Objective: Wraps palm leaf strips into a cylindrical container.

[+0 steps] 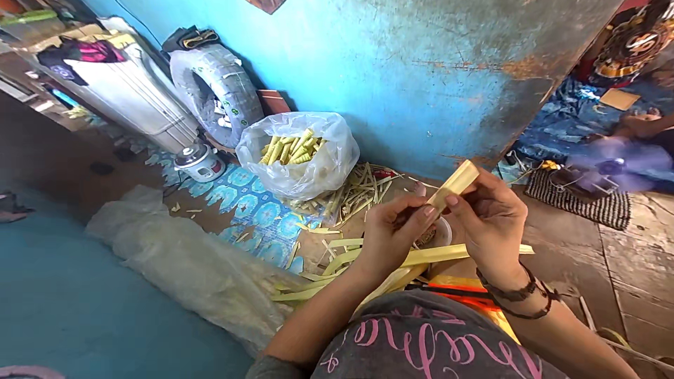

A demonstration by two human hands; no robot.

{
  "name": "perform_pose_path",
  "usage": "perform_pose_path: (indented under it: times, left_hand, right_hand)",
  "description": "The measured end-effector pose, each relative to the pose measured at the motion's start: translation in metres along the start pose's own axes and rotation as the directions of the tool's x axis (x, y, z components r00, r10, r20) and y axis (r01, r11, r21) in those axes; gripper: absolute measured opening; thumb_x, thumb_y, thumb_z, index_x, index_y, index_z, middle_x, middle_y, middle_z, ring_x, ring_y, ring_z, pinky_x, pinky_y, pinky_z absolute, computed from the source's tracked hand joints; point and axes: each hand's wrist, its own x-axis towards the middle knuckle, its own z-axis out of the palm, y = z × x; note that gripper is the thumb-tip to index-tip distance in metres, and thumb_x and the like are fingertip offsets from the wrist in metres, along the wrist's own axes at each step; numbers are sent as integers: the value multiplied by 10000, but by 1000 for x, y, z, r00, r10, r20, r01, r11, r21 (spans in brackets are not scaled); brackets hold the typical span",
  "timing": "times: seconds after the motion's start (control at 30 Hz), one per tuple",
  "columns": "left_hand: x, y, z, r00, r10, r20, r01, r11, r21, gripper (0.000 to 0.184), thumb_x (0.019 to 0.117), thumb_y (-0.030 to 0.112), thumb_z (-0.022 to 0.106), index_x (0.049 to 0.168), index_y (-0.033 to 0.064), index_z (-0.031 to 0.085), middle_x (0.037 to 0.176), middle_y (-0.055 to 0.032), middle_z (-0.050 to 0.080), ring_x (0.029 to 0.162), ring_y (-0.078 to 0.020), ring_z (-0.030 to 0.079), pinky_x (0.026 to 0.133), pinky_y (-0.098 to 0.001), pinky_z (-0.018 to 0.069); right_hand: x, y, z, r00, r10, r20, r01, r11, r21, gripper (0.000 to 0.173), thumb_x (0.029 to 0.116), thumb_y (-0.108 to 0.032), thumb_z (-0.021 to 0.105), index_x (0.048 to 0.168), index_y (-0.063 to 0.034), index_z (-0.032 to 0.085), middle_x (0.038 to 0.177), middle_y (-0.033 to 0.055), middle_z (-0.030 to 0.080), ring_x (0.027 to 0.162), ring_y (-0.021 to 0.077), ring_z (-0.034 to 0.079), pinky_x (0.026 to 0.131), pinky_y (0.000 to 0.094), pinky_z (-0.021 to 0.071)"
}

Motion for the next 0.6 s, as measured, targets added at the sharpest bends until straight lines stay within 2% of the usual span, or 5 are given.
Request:
perform_pose_path:
  times: [0.07,0.17,0.23,0.43,0.6]
  left_hand:
    - [-1,3,0,1000,-16,22,17,999,-33,127,985,-16,603,1055,-69,695,890,-64,741,793,-110,735,755,-287,640]
    - [-3,11,0,996,0,89,10,994,-112,187,1010,18,554,1133,-55,675,957,-5,730,855,-27,692,806,-228,592]
    - [-3,13,1,996,17,93,-5,992,-128,198,984,6,599,1152,-69,673,947,-19,739,839,-40,703,792,-240,602]
    - [-2,0,-2,994,111,3,-110,985,133,94,959,18,638,967,-55,697,837,-61,718,691,-46,675,641,-219,596]
    - [1,-5,-2,967,246,62,-250,885,392,112,948,44,661,892,-42,707,786,-60,698,655,-18,623,620,-171,539]
  right_hand:
    - [1,1,-1,995,-97,-25,95,993,-65,339,916,-93,758,1237,-194,722,1042,-91,727,847,37,698,744,219,618]
    - [1,5,-6,937,-346,43,344,895,-284,114,917,-51,721,968,-139,770,1006,-48,691,924,24,657,801,184,568]
    - [-1,7,-8,895,-432,110,439,814,-381,97,928,-62,697,954,-133,758,1047,-32,668,983,16,638,883,192,551]
    - [-6,0,-15,975,-135,177,182,941,-286,226,987,-216,649,1162,-84,704,1057,-37,699,924,11,665,797,203,587]
    - [-7,2,-15,983,-114,144,166,886,-432,169,989,-183,662,955,-32,730,873,-10,711,799,1,674,732,185,591]
